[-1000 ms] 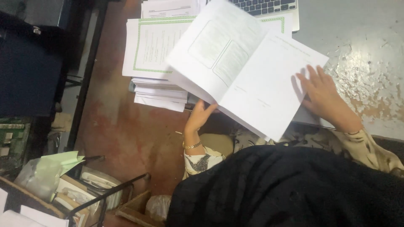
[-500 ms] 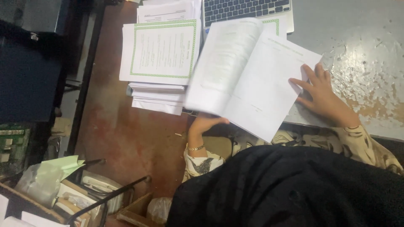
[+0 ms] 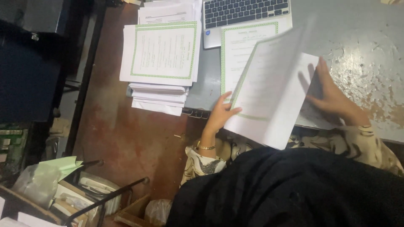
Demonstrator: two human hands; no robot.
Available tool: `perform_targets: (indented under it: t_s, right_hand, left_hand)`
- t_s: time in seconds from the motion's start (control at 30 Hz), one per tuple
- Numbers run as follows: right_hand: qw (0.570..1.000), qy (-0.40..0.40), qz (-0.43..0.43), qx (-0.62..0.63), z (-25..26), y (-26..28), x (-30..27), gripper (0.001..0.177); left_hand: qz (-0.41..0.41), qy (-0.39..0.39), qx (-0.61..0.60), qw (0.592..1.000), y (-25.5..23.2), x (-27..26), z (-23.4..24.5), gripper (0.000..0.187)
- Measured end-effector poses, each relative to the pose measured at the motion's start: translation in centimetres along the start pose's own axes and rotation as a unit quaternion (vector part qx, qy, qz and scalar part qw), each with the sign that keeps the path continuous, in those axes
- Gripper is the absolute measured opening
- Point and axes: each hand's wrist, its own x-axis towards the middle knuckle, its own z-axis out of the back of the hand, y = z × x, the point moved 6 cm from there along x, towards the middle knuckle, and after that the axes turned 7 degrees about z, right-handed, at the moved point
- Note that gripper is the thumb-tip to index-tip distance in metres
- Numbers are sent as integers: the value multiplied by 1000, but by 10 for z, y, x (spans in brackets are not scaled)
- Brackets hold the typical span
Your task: Sorting and organizing printed documents into different stacks on a desk.
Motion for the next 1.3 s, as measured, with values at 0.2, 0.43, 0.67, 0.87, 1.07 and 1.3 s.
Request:
perform_targets:
  t_s: [0.2, 0.43, 0.67, 0.87, 1.07, 1.3]
  right_hand:
    - [977, -209, -37, 30, 35, 56, -38, 90]
    - [933, 4, 251, -259, -97, 63, -41, 114]
    - [868, -107, 240, -421, -70, 34, -43, 82]
    - [951, 3, -11, -310, -7, 11, -53, 92]
    - [917, 95, -96, -375, 16, -62, -51, 96]
    - [943, 99, -100, -301, 17, -56, -48, 85]
  left_hand:
    - [-69, 29, 42, 996, 8, 8, -24, 53]
    - [-95, 12, -97, 991, 16, 7, -66, 61]
    - [-260, 24, 112, 959, -15, -21, -56, 52]
    - [-272, -14, 366, 890, 6, -3, -47, 82]
    - [-283, -47, 361, 887, 1, -8, -53, 73]
    - [-274, -81, 330, 900, 1, -4, -51, 58]
